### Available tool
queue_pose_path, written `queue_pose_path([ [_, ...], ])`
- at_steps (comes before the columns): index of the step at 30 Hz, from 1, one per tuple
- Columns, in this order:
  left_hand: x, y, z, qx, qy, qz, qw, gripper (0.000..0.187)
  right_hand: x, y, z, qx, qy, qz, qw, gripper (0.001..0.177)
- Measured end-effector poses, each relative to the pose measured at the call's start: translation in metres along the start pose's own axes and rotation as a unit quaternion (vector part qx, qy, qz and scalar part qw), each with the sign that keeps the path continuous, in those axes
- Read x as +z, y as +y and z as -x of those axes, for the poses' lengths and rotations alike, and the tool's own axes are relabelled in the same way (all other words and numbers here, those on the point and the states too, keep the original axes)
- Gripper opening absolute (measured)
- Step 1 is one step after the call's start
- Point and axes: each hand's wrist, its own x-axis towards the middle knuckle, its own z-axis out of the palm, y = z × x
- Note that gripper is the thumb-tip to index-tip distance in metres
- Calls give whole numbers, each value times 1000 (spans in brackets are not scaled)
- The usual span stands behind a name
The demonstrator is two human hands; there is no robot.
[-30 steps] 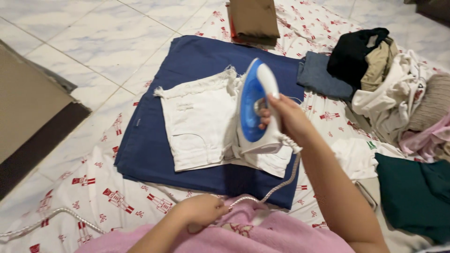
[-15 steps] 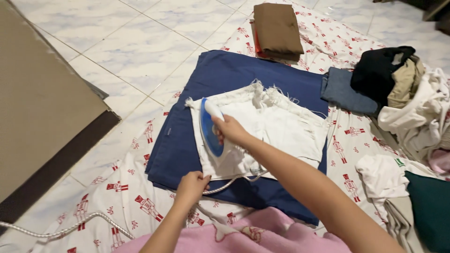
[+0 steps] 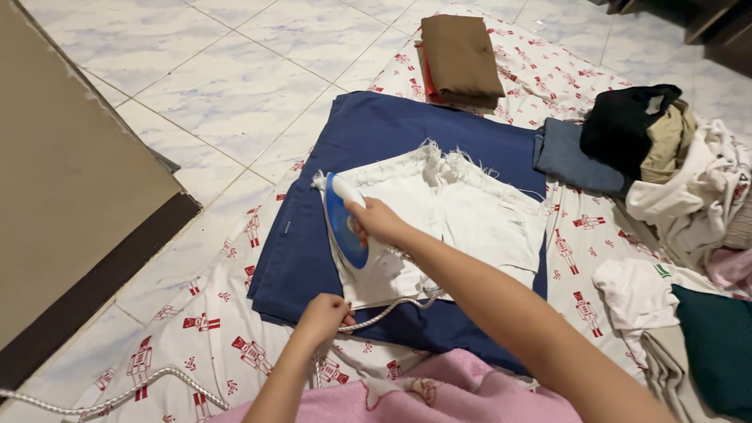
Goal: The person irons white denim shorts and a white t-shirt on a blue pad over patterned bedding. They use a steam iron to smooth the fabric while repositioning the garments by hand.
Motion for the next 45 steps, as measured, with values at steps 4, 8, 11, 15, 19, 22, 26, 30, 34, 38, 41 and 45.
queue_pose_path([
  [4, -4, 0, -3, -9, -17, -2, 1000, 30, 9, 10, 41, 22, 68, 16, 997, 42],
  [8, -8, 25, 14, -37, -4, -94, 995, 34, -11, 9, 53, 23, 117, 41, 992, 43],
  [11, -8, 40, 25, -43, 13, -133, 990, 38, -31, -3, 36, 15, 125, 54, 991, 42],
  [15, -5, 34, 21, -24, 12, -99, 995, 36, -43, -3, 40, 10, 134, 41, 990, 41],
  [19, -9, 21, 7, -24, -8, -88, 996, 36, -55, 19, 57, 42, 165, 46, 984, 42],
  [22, -5, 13, -2, -45, -24, -13, 999, 36, -81, 23, 34, 33, 161, 38, 986, 44],
  [26, -3, 7, -5, -58, -37, 71, 995, 36, -101, 16, 11, 13, 156, 34, 987, 47],
  [30, -7, 12, -2, -55, -41, 39, 997, 35, -92, 19, 35, 57, 182, 106, 976, 50],
  [34, -8, 15, -7, -72, -48, 22, 996, 34, -112, 28, 63, 69, 196, 49, 977, 38],
  [38, -4, 3, -16, -54, -63, 96, 992, 34, -142, 27, 43, 72, 192, 67, 977, 43],
  [41, -3, 2, -14, -68, -61, 83, 992, 36, -143, 30, 45, 51, 181, 57, 980, 41],
  [45, -5, 3, -13, -46, -48, 49, 997, 32, -133, 36, 75, 67, 191, 72, 977, 40],
])
